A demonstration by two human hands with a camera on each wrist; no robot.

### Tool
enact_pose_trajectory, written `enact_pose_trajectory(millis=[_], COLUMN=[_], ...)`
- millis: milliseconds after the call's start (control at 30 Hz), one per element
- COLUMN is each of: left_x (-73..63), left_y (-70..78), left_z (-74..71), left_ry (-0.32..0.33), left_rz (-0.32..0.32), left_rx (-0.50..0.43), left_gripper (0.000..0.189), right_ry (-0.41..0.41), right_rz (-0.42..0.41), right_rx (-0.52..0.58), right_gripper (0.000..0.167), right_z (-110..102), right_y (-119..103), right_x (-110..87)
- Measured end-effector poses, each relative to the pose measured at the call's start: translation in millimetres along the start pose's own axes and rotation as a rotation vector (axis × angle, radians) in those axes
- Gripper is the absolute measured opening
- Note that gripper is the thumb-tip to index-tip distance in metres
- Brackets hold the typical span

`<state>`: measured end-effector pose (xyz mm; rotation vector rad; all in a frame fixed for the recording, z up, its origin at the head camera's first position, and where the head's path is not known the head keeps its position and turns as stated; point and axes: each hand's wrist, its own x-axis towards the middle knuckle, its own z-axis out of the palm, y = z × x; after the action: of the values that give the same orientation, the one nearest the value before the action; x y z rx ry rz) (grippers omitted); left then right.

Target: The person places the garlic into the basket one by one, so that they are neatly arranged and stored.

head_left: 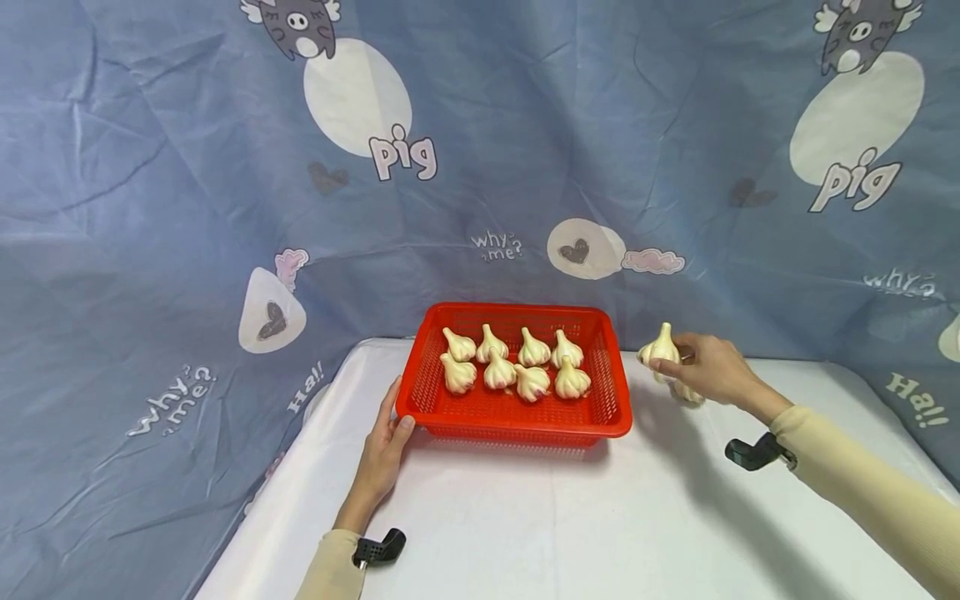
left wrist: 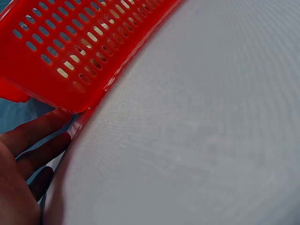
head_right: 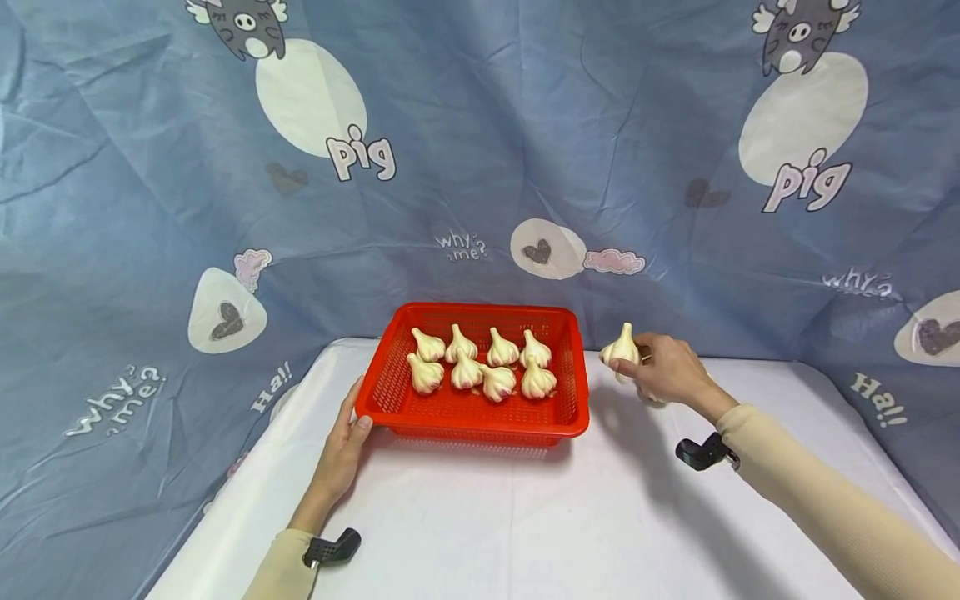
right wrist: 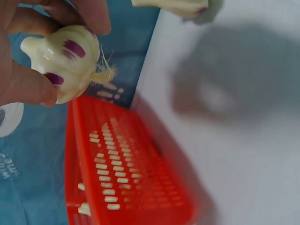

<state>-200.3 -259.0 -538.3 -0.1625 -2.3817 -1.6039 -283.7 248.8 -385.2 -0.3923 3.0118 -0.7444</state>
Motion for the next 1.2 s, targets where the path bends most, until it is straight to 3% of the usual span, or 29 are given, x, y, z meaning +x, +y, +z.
enact_pose_trajectory(millis=[300,467,867,1200], left_x=[-0.7,-1.8,2.1,1.5], left_y=[-2.4,0.3,-1.3,-1.4], left_z=[-0.4,-0.9,-1.0,-2.5], left_ry=[-0.001,-0.004,-0.017,-0.013], left_rz=[-0.01,-0.007,-0.014,0.013], left_rx=[0.001,-0.015,-0.042,-0.033], left_gripper=[0.067,0.068,0.068,0.067], right_ry=[0.074,0.071,0.038,-0.007], right_rz=[0.042,0.084,-0.039,-0.07], right_rx=[0.143,0.211,0.204,0.273], right_gripper=[0.075,0.077,0.059,0.064], right_z=[0,-3,5,18], right_y=[-24,-40,-79,-106], right_x=[7.9,15.2,39.8,56.0])
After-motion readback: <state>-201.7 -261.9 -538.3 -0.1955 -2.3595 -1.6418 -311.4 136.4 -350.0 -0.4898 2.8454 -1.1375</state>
